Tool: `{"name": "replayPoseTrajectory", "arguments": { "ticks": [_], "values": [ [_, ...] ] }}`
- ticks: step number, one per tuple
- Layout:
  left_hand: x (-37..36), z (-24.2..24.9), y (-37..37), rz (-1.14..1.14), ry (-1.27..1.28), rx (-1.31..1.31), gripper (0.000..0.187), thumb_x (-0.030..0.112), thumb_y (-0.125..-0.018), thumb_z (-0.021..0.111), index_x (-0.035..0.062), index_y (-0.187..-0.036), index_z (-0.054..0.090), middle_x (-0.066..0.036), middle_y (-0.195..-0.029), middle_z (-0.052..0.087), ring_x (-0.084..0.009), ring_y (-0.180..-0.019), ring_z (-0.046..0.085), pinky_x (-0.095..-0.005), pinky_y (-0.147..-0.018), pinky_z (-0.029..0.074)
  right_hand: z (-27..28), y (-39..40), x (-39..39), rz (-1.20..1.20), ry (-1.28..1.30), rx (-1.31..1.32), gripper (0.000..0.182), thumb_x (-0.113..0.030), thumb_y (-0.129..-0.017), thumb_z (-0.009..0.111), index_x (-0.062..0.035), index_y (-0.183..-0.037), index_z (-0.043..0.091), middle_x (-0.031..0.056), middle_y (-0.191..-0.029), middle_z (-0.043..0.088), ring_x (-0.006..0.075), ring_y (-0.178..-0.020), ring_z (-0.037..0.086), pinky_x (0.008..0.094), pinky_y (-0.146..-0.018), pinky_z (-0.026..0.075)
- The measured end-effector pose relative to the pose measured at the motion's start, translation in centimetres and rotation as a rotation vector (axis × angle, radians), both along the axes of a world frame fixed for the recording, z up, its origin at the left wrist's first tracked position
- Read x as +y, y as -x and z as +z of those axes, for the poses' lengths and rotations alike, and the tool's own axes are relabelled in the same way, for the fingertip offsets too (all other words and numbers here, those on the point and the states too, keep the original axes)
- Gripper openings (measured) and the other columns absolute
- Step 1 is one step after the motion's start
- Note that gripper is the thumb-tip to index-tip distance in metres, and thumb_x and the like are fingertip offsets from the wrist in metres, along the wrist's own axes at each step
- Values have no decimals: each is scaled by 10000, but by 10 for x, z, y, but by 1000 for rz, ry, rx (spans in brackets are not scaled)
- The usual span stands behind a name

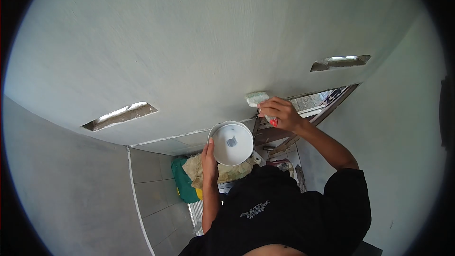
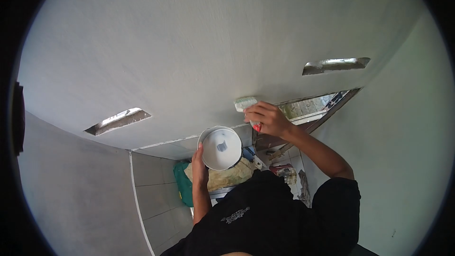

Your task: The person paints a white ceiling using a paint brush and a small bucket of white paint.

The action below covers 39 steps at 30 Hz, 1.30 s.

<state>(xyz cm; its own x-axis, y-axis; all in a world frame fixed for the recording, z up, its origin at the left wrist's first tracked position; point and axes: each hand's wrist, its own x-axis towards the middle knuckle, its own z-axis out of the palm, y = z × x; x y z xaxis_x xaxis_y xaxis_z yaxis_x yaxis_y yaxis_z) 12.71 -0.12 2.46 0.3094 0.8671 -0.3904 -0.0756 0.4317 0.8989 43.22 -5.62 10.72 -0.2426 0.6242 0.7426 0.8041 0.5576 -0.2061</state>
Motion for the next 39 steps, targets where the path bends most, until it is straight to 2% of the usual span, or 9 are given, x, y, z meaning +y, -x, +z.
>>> {"name": "replayPoseTrajectory", "arguments": {
  "ticks": [6,10,13,18,21,23,26,32,39],
  "values": [
    [-6,9,-7,10,-18,50,599,460,-990,521,-80,-1246,568,-133,-1160,635,-187,-1045,600,-294,-913,458,138,-15,17,-20,-51,241,186,14,-780,731,-47,-945,667,92,-855,681,222,-715,657,317,-621,501],
    [-1,-10,0,20,-28,26,586,451,-996,514,-73,-1251,568,-130,-1165,633,-185,-1051,598,-294,-914,458,237,-29,18,-21,-218,72,153,-13,-792,752,-28,-929,687,90,-883,720,202,-813,711,305,-697,549],
    [-2,3,2,-16,3,-3,838,532,-947,573,-163,-1379,394,-246,-1340,531,-288,-1240,518,-341,-1042,391,298,-37,11,4,-330,-8,178,24,-827,720,-17,-990,663,129,-943,705,251,-968,699,359,-832,568],
    [-8,19,-2,-35,-5,-39,706,500,-971,553,-104,-1330,489,-176,-1224,600,-226,-1117,571,-311,-950,441,361,-34,18,-57,-936,-153,107,-78,-892,701,-21,-966,648,103,-960,680,236,-943,686,375,-845,566],
    [-7,11,-4,-24,-11,-45,673,497,-974,550,-90,-1303,518,-153,-1173,617,-207,-1067,583,-300,-914,453,334,-40,25,-138,-1007,-358,75,-55,-900,685,-17,-952,646,99,-959,678,221,-911,682,359,-826,560],
    [-7,9,-5,-37,-5,-45,701,504,-970,553,-100,-1322,497,-168,-1204,606,-219,-1099,576,-306,-936,446,277,-39,30,-253,-967,-387,245,-2,-736,802,-89,-929,677,55,-972,723,209,-907,699,311,-824,586],
    [-6,4,-7,-36,22,-15,763,517,-960,562,-123,-1359,447,-200,-1269,577,-245,-1167,554,-320,-981,427,171,-37,30,-251,-792,-431,326,-99,-674,860,-99,-913,637,25,-1035,684,251,-1009,657,383,-855,614],
    [-1,1,-9,-57,48,26,845,539,-940,579,-146,-1396,385,-235,-1339,532,-275,-1239,517,-340,-1027,403,0,-18,2,-163,-460,-345,244,-122,-749,815,-105,-906,629,33,-1026,680,242,-1007,648,384,-875,606],
    [-3,17,-15,-84,10,91,752,539,-942,574,-91,-1343,487,-188,-1228,601,-235,-1109,573,-312,-917,457,11,-8,-7,-22,3,-23,233,-11,-725,765,-74,-920,654,55,-979,698,222,-916,661,347,-772,580]
  ]
}}
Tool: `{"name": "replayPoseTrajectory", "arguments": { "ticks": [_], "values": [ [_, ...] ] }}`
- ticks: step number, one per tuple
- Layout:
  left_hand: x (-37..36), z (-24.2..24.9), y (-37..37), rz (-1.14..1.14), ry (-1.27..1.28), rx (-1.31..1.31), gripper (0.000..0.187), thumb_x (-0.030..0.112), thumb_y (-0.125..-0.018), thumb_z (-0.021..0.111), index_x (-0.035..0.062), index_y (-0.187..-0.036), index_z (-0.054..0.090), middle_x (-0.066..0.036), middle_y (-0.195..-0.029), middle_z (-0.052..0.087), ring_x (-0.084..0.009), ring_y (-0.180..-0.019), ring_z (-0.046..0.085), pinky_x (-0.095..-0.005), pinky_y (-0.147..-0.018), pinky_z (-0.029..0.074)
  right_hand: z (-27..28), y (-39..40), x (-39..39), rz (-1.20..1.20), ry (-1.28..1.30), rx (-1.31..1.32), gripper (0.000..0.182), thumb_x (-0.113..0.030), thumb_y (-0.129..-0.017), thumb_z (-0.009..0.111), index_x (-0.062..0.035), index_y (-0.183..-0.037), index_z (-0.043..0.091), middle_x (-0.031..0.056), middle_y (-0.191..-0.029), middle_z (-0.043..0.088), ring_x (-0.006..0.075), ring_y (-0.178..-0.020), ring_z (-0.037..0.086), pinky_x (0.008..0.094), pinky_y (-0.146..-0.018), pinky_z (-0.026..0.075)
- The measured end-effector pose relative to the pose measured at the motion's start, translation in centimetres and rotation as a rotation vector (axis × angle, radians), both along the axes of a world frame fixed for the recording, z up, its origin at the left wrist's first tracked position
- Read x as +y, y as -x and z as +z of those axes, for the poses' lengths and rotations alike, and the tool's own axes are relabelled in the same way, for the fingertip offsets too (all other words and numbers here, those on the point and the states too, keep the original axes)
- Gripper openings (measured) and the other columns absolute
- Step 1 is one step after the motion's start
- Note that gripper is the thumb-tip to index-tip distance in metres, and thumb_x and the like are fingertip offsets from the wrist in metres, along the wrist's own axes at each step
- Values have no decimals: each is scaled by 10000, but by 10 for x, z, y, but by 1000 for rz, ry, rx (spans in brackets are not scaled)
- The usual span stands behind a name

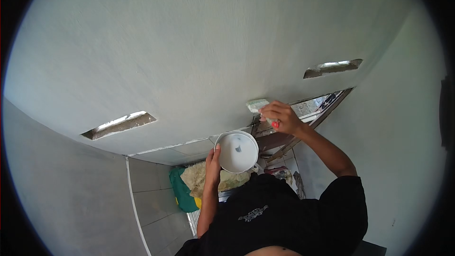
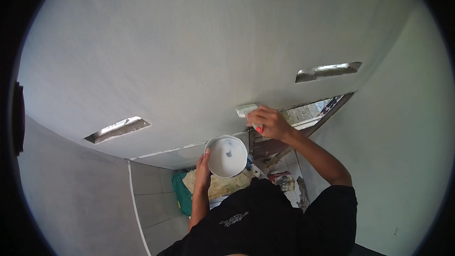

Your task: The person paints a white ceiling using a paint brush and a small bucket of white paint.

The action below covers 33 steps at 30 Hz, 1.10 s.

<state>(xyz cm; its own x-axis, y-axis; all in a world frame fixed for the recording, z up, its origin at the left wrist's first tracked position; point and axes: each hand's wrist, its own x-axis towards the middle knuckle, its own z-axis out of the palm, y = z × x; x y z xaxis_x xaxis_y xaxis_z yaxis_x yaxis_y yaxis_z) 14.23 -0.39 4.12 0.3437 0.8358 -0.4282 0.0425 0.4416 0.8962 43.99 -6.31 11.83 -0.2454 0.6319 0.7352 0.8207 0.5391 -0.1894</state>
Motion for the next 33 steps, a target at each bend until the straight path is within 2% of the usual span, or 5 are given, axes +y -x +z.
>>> {"name": "replayPoseTrajectory", "arguments": {
  "ticks": [12,17,22,29,33],
  "values": [
    [-10,17,-1,8,7,4,705,510,-956,571,-92,-1318,512,-177,-1221,604,-217,-1105,568,-304,-936,442,314,-35,17,34,-317,126,97,35,-884,662,-12,-969,658,134,-963,700,248,-975,693,359,-861,552],
    [-11,3,2,51,-4,-19,672,504,-960,569,-77,-1297,537,-156,-1186,618,-203,-1077,572,-300,-914,446,378,-44,28,-5,-890,-71,76,-50,-907,676,-7,-958,640,121,-970,689,225,-880,680,343,-815,550],
    [-14,12,0,45,5,-25,650,492,-964,569,-76,-1279,549,-155,-1172,626,-204,-1069,577,-303,-915,449,296,-29,44,-233,-1019,-296,226,2,-759,783,-87,-944,689,59,-992,718,217,-920,692,310,-830,563],
    [-9,-9,0,43,11,-29,638,489,-964,571,-71,-1269,559,-146,-1157,630,-197,-1057,579,-299,-906,450,47,-4,31,-127,-627,-330,324,-139,-703,844,-90,-927,615,35,-1048,670,239,-994,656,375,-873,608],
    [-9,5,0,22,39,-5,679,498,-959,575,-92,-1293,534,-167,-1190,619,-210,-1082,574,-302,-922,448,-13,12,4,-3,-228,-131,338,-127,-701,839,-73,-962,631,57,-1043,681,249,-965,664,372,-870,597]
  ]
}}
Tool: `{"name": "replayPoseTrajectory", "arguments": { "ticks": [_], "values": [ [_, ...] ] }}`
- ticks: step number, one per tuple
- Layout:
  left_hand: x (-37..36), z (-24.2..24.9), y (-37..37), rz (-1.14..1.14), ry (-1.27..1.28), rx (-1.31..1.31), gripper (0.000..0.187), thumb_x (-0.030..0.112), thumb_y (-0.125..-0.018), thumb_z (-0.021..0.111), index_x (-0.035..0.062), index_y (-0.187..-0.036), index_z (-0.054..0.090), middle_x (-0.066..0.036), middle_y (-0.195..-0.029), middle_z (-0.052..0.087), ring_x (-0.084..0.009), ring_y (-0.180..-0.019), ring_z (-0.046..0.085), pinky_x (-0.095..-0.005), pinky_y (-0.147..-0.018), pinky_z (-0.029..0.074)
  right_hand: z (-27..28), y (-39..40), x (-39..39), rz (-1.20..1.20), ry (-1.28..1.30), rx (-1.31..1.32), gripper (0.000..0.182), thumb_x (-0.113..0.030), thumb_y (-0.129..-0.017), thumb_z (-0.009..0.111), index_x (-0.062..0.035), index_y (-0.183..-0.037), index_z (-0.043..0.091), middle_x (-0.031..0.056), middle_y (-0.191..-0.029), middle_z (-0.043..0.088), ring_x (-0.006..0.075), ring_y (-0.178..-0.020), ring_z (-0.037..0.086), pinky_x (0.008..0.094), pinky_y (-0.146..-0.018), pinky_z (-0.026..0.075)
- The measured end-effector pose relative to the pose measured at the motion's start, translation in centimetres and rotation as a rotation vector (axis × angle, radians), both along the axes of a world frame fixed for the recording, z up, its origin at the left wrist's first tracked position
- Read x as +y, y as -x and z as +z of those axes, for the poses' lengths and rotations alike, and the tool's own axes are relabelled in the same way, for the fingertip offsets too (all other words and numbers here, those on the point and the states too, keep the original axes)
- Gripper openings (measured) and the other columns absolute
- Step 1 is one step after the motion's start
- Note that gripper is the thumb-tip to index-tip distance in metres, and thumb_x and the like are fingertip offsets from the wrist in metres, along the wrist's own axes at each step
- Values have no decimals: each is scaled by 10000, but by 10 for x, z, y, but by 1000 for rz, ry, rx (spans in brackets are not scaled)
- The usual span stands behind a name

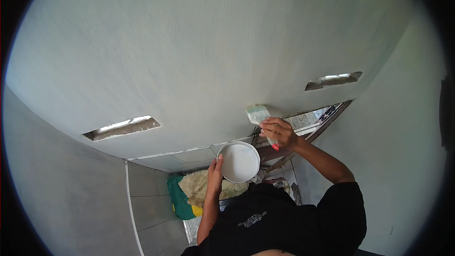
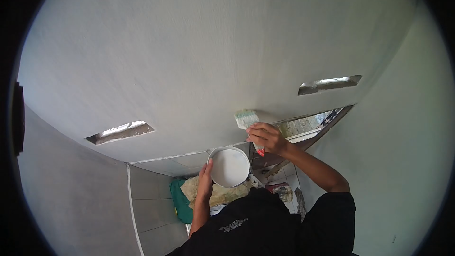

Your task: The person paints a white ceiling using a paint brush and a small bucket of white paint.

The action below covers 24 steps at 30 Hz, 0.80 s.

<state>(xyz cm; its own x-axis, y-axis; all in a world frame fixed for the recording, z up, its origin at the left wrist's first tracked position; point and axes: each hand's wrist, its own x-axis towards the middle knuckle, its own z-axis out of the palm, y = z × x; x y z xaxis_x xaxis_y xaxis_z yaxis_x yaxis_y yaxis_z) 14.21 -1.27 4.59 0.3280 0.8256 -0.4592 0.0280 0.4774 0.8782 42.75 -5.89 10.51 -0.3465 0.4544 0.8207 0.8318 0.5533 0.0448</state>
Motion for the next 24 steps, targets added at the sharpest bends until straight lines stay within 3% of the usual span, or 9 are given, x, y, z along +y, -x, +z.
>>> {"name": "replayPoseTrajectory", "arguments": {
  "ticks": [3,6,12,15,16,17,18,20,24],
  "values": [
    [3,-4,2,-21,-19,3,708,504,-955,578,-103,-1313,512,-179,-1210,611,-219,-1097,573,-309,-931,447,10,-15,6,24,108,202,270,-41,-742,786,-59,-975,652,67,-955,696,241,-868,678,356,-748,571],
    [5,-1,0,-41,-40,4,719,506,-954,579,-108,-1321,502,-183,-1216,608,-223,-1101,572,-313,-933,449,85,-25,10,-62,189,406,205,13,-784,725,-54,-966,659,73,-866,696,238,-793,683,340,-670,524],
    [4,-1,-1,-74,-72,-13,702,504,-956,576,-97,-1314,517,-177,-1208,612,-220,-1093,573,-312,-924,452,238,-47,7,62,-49,457,98,20,-862,683,-6,-954,662,113,-903,701,189,-894,695,324,-784,565],
    [2,5,-2,-58,-71,-18,683,504,-955,577,-82,-1303,533,-165,-1195,617,-209,-1084,571,-308,-916,452,292,-54,7,100,-236,343,118,36,-868,671,-19,-972,672,108,-923,707,190,-896,695,324,-777,567],
    [1,4,-2,-45,-64,-15,672,504,-955,578,-74,-1296,542,-157,-1185,621,-203,-1077,570,-305,-912,451,304,-58,7,27,-420,259,112,44,-882,656,8,-988,653,135,-974,699,217,-929,687,338,-818,561],
    [1,1,-2,-44,-61,-14,672,504,-955,578,-74,-1296,542,-157,-1185,621,-203,-1077,570,-305,-912,451,308,-60,7,-48,-600,172,110,52,-895,641,35,-1003,633,162,-1024,692,245,-963,679,352,-859,555],
    [1,-4,-2,-36,-55,-22,662,503,-955,579,-71,-1286,550,-151,-1175,622,-198,-1072,568,-302,-909,449,306,-61,8,-48,-595,175,110,52,-895,641,35,-1003,633,162,-1024,692,245,-963,679,352,-859,555],
    [0,-8,-1,-28,-47,-26,653,501,-955,580,-67,-1276,558,-145,-1166,624,-193,-1068,566,-300,-906,448,295,-57,19,-144,-762,48,167,60,-844,689,-31,-985,679,101,-959,708,223,-897,695,337,-784,568],
    [-1,-3,-1,-30,-24,-20,649,498,-958,578,-67,-1277,553,-141,-1161,624,-196,-1065,566,-300,-905,444,202,-20,33,-109,-532,-153,317,-51,-692,833,-90,-961,669,63,-1024,698,261,-999,663,361,-838,598]
  ]
}}
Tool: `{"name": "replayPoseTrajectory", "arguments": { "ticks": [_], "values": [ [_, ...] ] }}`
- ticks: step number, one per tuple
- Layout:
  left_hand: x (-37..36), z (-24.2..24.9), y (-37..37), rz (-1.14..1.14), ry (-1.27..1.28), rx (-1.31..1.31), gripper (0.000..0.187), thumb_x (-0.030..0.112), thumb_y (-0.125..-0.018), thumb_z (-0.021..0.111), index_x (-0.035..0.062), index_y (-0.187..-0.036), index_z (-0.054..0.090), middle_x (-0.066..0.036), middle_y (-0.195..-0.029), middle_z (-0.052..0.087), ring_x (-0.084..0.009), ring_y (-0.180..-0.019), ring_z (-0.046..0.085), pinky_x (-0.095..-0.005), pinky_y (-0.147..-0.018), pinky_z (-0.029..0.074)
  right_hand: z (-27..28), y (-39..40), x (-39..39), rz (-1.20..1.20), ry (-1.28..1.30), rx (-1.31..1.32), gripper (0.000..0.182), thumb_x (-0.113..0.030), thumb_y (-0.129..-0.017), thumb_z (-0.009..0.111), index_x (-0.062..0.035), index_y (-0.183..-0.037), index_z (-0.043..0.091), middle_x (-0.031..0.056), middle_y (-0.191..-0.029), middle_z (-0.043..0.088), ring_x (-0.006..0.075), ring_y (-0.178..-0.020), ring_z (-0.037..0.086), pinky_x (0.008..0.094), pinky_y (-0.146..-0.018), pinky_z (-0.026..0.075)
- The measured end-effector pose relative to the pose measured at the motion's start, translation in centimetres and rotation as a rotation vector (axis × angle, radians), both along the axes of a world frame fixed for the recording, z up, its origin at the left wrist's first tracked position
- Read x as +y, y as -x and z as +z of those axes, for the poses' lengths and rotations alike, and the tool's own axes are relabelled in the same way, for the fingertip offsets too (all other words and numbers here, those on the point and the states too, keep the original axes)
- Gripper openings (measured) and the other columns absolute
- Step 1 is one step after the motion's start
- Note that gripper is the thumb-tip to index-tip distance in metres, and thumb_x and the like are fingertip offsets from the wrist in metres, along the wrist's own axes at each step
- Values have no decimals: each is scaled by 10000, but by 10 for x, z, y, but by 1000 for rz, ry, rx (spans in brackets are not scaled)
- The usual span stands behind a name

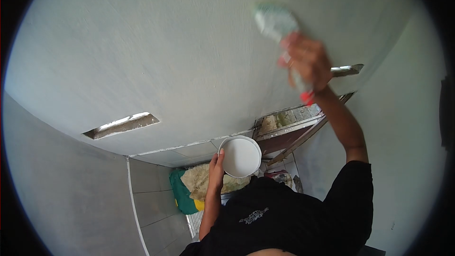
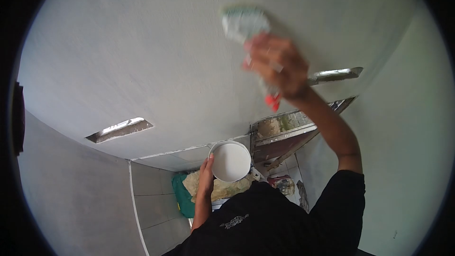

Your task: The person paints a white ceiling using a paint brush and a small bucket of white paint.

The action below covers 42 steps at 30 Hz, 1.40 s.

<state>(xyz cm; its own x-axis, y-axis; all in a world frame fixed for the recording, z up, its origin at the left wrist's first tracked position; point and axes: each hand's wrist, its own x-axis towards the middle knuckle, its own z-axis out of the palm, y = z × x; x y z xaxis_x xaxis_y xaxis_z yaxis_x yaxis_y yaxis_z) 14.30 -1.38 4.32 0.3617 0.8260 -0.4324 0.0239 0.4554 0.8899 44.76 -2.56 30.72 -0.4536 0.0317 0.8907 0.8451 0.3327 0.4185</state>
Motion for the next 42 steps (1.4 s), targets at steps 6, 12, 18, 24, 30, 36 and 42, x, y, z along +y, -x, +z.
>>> {"name": "replayPoseTrajectory", "arguments": {
  "ticks": [6,12,18,24,30,36,42],
  "values": [
    [-2,1,4,55,0,12,628,499,-963,566,-51,-1266,560,-122,-1131,630,-182,-1029,576,-285,-876,450,-184,36,-10,68,278,-3,225,-108,-738,804,-89,-880,631,10,-1030,689,233,-981,653,369,-891,602],
    [-2,7,9,59,2,44,598,506,-962,563,-33,-1219,584,-81,-1042,636,-143,-943,581,-260,-794,462,-197,18,-21,236,844,293,193,-28,-745,767,-65,-901,661,38,-987,697,206,-934,663,341,-782,584],
    [0,3,4,50,-34,70,654,511,-958,567,-64,-1269,548,-136,-1130,628,-186,-1030,580,-288,-867,460,-53,-18,-26,242,620,639,122,24,-827,704,-17,-933,658,125,-910,700,233,-869,705,307,-764,553],
    [0,4,1,18,-6,42,766,530,-942,584,-113,-1343,474,-203,-1262,582,-246,-1152,551,-326,-963,433,54,-40,-35,303,286,533,128,54,-848,683,0,-960,656,124,-930,700,240,-929,701,339,-823,573],
    [0,-4,-3,20,3,71,855,544,-930,595,-134,-1406,382,-243,-1349,521,-279,-1240,510,-335,-1013,414,60,-42,-34,36,-129,158,180,75,-821,694,-19,-969,657,125,-972,702,257,-916,704,348,-841,574],
    [-3,4,-3,2,46,22,852,545,-927,597,-129,-1404,388,-234,-1338,533,-272,-1223,525,-332,-1010,416,-138,-45,-21,-49,94,-13,291,-103,-725,830,-109,-920,614,25,-1066,679,243,-1032,654,399,-913,603],
    [-1,-7,-1,-15,22,59,754,525,-940,587,-105,-1341,479,-194,-1265,585,-235,-1141,564,-315,-955,440,-249,-15,-55,152,593,203,271,-85,-736,801,-82,-946,630,53,-1058,687,250,-985,663,394,-910,580]
  ]
}}
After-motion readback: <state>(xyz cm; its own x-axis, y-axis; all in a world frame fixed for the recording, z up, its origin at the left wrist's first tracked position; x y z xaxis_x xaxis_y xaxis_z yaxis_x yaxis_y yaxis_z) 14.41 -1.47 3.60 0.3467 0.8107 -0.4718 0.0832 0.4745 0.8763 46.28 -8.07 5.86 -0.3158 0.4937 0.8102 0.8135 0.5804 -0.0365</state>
